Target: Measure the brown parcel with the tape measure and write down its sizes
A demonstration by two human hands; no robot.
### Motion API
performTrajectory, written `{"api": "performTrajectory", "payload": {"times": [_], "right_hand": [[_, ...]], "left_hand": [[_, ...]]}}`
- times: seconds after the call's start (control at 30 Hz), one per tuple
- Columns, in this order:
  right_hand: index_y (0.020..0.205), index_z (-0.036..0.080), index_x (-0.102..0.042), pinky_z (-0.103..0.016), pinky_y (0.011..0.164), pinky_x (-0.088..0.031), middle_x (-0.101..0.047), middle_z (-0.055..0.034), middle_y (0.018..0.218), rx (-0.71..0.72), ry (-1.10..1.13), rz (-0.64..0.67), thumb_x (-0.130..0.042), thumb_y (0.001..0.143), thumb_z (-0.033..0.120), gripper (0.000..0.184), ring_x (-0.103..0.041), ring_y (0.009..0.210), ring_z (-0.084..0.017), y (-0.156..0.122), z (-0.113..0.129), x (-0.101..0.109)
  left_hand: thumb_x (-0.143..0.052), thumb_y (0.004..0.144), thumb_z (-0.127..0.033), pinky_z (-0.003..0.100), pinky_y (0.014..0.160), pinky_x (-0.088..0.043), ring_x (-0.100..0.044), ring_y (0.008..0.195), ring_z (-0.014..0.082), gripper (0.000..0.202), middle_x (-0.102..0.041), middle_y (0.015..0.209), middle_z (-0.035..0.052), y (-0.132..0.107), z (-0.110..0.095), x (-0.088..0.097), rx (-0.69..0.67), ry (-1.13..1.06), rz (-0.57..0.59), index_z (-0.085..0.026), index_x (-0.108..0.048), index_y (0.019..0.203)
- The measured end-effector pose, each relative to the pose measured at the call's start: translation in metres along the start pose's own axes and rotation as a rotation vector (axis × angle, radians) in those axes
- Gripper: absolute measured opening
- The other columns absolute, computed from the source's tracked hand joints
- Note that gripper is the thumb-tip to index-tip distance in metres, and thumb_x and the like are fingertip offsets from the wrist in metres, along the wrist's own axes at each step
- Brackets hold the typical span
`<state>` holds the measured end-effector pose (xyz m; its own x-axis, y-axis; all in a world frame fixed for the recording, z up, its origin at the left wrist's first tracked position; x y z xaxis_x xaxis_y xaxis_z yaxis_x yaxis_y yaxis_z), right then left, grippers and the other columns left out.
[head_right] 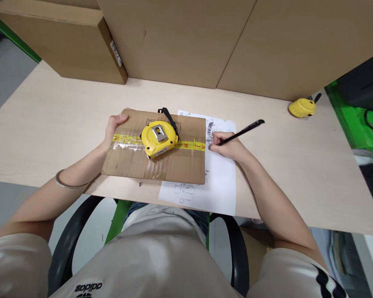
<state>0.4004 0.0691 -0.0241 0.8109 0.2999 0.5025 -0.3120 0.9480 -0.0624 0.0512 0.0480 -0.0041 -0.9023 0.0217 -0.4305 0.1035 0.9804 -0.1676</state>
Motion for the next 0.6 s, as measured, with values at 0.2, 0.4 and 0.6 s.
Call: {"api": "performTrajectory", "payload": {"times": [0.2, 0.4, 0.6], "right_hand": [[0.059, 0.021, -0.061, -0.029, 0.057, -0.038, -0.060, -0.0021, 0.060, 0.000, 0.010, 0.032, -0.082, 0.068, 0.050, 0.037, -0.049, 0.060, -0.014, 0.0007, -0.0002, 0.0015], [0.052, 0.021, -0.052, -0.029, 0.055, -0.031, -0.049, 0.0012, 0.056, 0.011, -0.011, 0.080, -0.088, 0.064, 0.050, 0.048, -0.040, 0.058, -0.011, 0.0004, -0.0001, 0.0061], [0.063, 0.021, -0.062, -0.031, 0.060, -0.039, -0.060, -0.0020, 0.065, 0.002, -0.003, 0.124, -0.085, 0.069, 0.062, 0.048, -0.049, 0.063, -0.015, -0.0006, -0.0028, 0.0060]], "left_hand": [[-0.068, 0.079, -0.048, 0.041, 0.083, -0.064, -0.076, 0.105, 0.0334, 0.029, -0.074, 0.085, 0.0043, 0.0027, -0.0006, 0.0017, -0.073, 0.031, -0.004, -0.023, -0.057, 0.088], [-0.067, 0.080, -0.049, 0.040, 0.078, -0.063, -0.077, 0.100, 0.0318, 0.030, -0.075, 0.085, 0.0044, 0.0052, 0.0010, 0.0049, -0.057, 0.043, 0.007, -0.023, -0.058, 0.089], [-0.069, 0.079, -0.049, 0.040, 0.077, -0.062, -0.077, 0.099, 0.0319, 0.030, -0.072, 0.081, 0.0037, 0.0047, -0.0002, 0.0037, -0.100, 0.047, 0.002, -0.023, -0.058, 0.087]]}}
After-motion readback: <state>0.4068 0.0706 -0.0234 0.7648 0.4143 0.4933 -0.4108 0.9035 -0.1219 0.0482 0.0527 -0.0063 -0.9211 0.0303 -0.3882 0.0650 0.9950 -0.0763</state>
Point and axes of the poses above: each hand's wrist, its own y-axis towards the middle knuckle, its own x-axis out of the back of the hand, z = x × y, the point moved 2 cm from there along y, towards the middle knuckle
